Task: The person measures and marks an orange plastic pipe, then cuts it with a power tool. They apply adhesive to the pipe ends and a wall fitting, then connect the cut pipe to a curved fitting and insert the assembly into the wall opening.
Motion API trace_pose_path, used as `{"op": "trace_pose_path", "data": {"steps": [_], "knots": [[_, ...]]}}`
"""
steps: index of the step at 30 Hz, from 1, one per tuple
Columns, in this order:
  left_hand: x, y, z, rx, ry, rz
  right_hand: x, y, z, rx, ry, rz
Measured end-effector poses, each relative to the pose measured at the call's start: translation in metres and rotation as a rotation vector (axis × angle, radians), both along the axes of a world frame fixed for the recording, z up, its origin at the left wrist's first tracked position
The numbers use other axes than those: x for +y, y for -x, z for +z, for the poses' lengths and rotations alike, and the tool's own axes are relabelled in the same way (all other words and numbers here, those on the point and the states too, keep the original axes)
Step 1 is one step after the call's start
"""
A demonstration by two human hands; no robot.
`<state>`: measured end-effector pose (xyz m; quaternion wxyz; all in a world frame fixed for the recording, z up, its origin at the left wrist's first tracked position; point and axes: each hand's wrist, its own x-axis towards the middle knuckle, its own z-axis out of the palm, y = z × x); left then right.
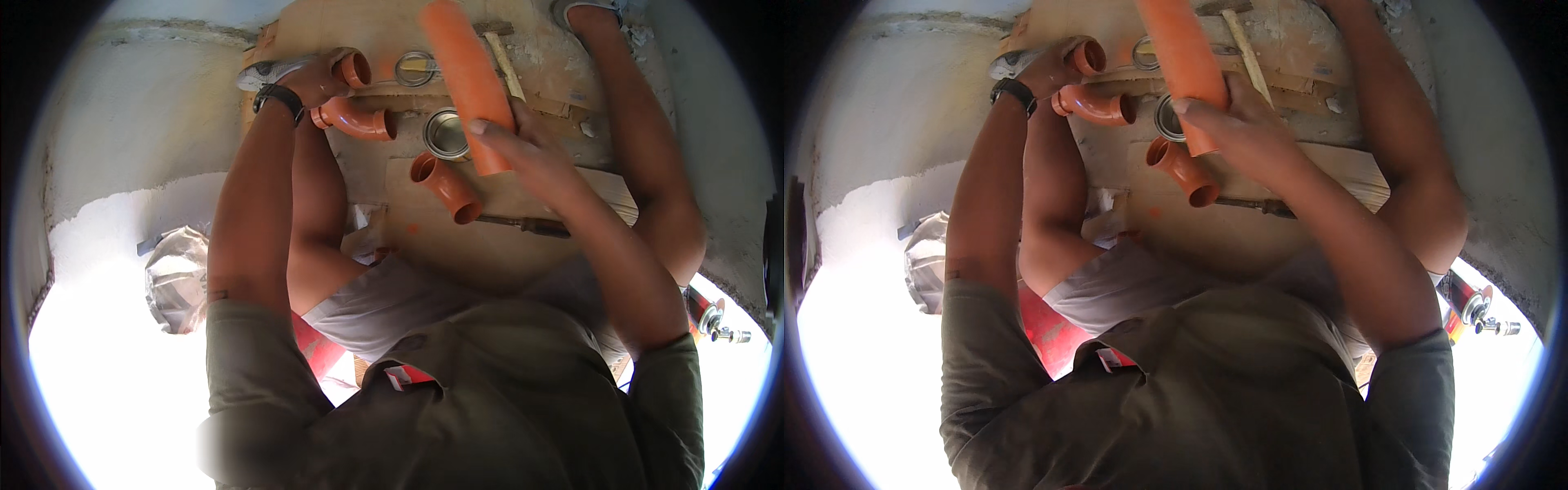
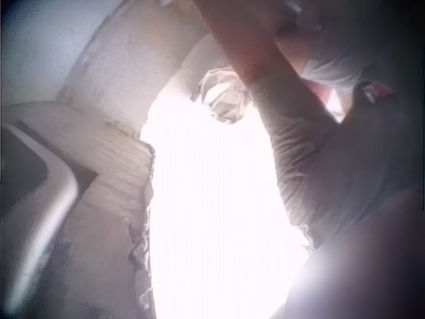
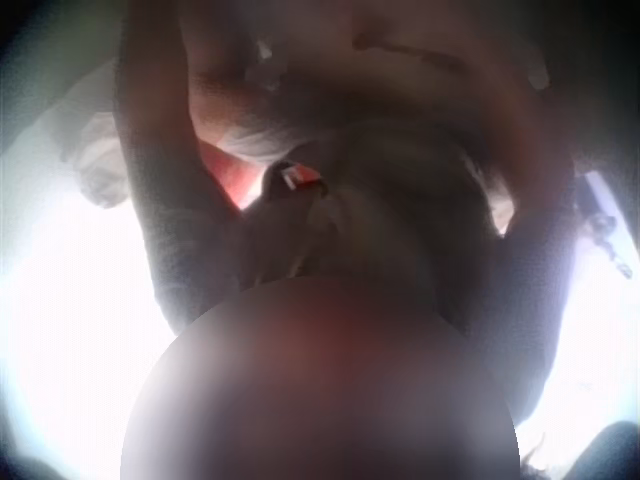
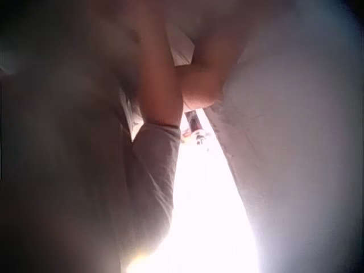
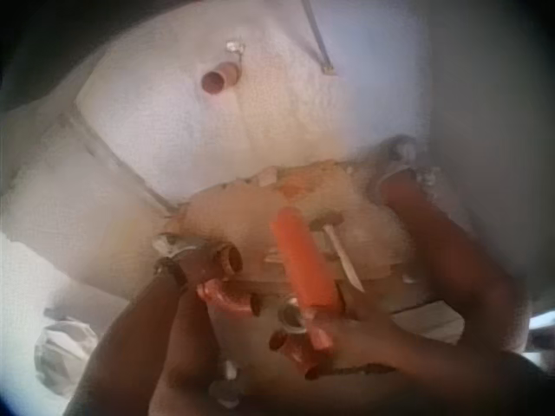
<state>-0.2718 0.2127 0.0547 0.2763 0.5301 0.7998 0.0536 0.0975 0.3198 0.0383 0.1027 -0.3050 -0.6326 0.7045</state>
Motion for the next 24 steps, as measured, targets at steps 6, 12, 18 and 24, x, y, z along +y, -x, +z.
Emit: {"op": "trace_pose_path", "data": {"steps": [6,12,18,24], "knots": [[0.007,0.014,-0.048,0.061,-0.092,-0.002,0.006,0.035,-0.011,-0.050,0.131,0.011],[-0.014,-0.051,-0.018,-0.574,-0.576,0.534,-0.002,0.075,0.003,0.035,-0.047,0.160],[-0.041,-0.111,0.002,-1.122,-0.654,0.936,0.042,0.118,-0.012,0.056,-0.731,0.382],[-0.074,-0.129,0.008,-0.776,-0.622,0.814,0.090,0.117,-0.089,-0.342,-1.282,0.325]]}}
